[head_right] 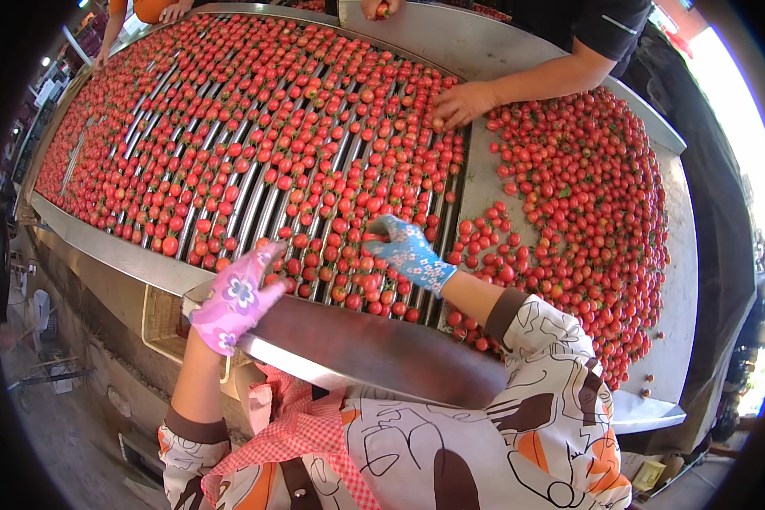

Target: The person sorts cherries by hand on a rotating conveyor belt, picking out damaged fruit and placing them into a bin below.

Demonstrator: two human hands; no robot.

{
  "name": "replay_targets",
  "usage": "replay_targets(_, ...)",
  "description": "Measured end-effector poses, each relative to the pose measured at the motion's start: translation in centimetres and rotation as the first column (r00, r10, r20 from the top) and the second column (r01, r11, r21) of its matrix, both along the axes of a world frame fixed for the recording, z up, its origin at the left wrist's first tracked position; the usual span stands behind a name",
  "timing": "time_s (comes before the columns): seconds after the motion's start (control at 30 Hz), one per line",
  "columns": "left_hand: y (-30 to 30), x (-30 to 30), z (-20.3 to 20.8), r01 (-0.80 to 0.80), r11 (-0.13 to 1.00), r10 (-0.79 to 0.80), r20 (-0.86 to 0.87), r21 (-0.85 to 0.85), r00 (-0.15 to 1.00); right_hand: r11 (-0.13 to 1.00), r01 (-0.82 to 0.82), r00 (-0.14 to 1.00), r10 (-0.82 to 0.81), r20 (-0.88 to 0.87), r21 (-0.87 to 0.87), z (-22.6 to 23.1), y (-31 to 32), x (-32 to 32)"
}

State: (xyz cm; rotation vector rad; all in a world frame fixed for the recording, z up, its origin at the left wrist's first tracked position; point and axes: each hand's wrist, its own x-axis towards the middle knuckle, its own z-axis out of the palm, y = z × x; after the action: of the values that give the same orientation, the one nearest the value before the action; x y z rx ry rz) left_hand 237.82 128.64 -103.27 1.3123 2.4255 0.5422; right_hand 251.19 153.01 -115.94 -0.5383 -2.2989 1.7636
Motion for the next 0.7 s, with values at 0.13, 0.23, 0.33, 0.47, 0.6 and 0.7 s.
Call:
replay_targets(0.13, 2.6, 3.1, 0.3, 0.09, 0.992, -0.083, 0.078, -0.092, 0.993, 0.853, -0.177, 0.974, 0.225, 0.04, -0.49, 6.0, -5.8, -1.1)
replay_targets(0.23, 1.4, 3.0, -1.0, 0.024, 1.0, -0.024, -0.019, 0.013, 1.0, 0.824, -0.313, 0.95, 0.27, -0.158, -0.472, 4.7, -7.3, -2.4)
replay_targets(0.33, -0.5, 2.0, -1.3, 0.038, 0.979, -0.01, -0.138, 0.202, 0.99, 0.836, -0.477, 0.876, 0.427, -0.224, -0.271, 5.1, -6.3, -3.2)
replay_targets(0.47, -1.4, 0.2, 1.6, -0.344, 0.907, 0.322, 0.128, 0.244, 0.938, 0.606, 0.125, 0.898, 0.268, -0.35, 0.785, 1.1, 1.9, -7.4)
replay_targets(0.6, -10.6, -7.6, -0.7, -0.582, 0.724, 0.601, 0.076, 0.371, 0.796, 0.504, 0.209, 0.975, -0.036, -0.221, 0.838, -5.2, 6.2, -6.1)
replay_targets(0.7, -18.5, -11.6, -3.5, -0.579, 0.721, 0.666, -0.15, 0.38, 0.731, 0.528, -0.059, 0.963, 0.255, -0.092, 0.847, -4.8, 2.9, -2.3)
